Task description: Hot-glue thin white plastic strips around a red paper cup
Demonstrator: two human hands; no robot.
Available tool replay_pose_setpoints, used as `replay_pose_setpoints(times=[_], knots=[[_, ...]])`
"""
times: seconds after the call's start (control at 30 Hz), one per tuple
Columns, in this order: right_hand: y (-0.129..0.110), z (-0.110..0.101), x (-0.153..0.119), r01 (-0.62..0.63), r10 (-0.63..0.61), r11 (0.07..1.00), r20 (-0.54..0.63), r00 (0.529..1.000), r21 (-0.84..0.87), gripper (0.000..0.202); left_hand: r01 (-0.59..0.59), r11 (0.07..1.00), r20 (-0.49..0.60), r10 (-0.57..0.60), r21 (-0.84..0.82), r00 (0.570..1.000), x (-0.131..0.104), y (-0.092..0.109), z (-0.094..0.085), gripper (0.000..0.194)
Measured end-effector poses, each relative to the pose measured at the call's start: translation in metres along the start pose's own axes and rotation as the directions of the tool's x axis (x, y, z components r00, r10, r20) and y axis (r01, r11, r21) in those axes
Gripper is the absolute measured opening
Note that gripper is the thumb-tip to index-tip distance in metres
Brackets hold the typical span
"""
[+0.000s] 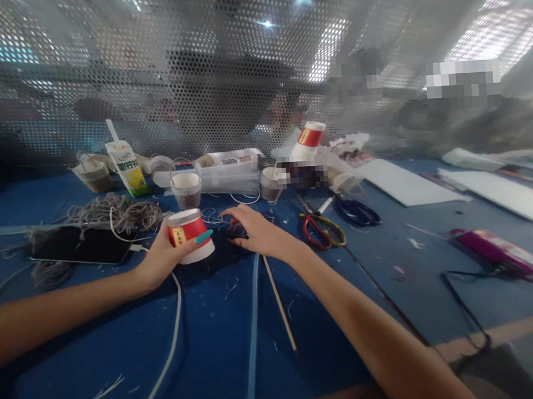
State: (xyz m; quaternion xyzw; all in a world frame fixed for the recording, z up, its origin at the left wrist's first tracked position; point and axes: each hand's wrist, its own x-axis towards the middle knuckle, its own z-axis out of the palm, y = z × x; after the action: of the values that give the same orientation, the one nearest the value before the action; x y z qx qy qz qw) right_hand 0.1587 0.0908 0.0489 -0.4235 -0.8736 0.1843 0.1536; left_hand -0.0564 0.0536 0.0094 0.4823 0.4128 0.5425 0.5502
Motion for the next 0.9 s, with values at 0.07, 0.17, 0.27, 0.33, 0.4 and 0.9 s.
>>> replay_pose_setpoints(times=[0.07,0.17,0.27,0.33,0.4,0.9], knots=[[0.002,0.006,0.001,-0.072,0.074,0.995,-0.025,0.997,0.074,0.056,-0.002,1.000,0.001,0.002,-0.011,1.000,0.000,-0.001,0.000,0.057],[0.004,0.016,0.000,-0.183,0.195,0.969,-0.058,0.979,0.167,0.059,-0.011,1.000,0.010,0.012,-0.029,1.000,0.001,-0.002,0.000,0.057],[0.004,0.025,0.000,-0.214,0.236,0.956,-0.098,0.967,0.200,0.058,-0.015,1.000,0.017,0.016,-0.021,1.000,0.002,-0.004,0.000,0.057],[0.003,0.028,0.001,-0.233,0.267,0.945,-0.130,0.955,0.229,0.053,-0.015,1.000,0.026,0.015,-0.009,1.000,0.003,-0.004,-0.001,0.056],[0.001,0.028,0.002,-0.250,0.297,0.930,-0.148,0.943,0.269,0.046,-0.017,1.000,0.037,0.017,-0.006,0.999,0.003,-0.004,-0.002,0.057],[-0.011,0.004,0.008,-0.235,0.339,0.865,-0.171,0.925,0.443,0.019,-0.023,1.000,0.041,0.023,0.005,0.999,0.003,-0.005,-0.002,0.059]])
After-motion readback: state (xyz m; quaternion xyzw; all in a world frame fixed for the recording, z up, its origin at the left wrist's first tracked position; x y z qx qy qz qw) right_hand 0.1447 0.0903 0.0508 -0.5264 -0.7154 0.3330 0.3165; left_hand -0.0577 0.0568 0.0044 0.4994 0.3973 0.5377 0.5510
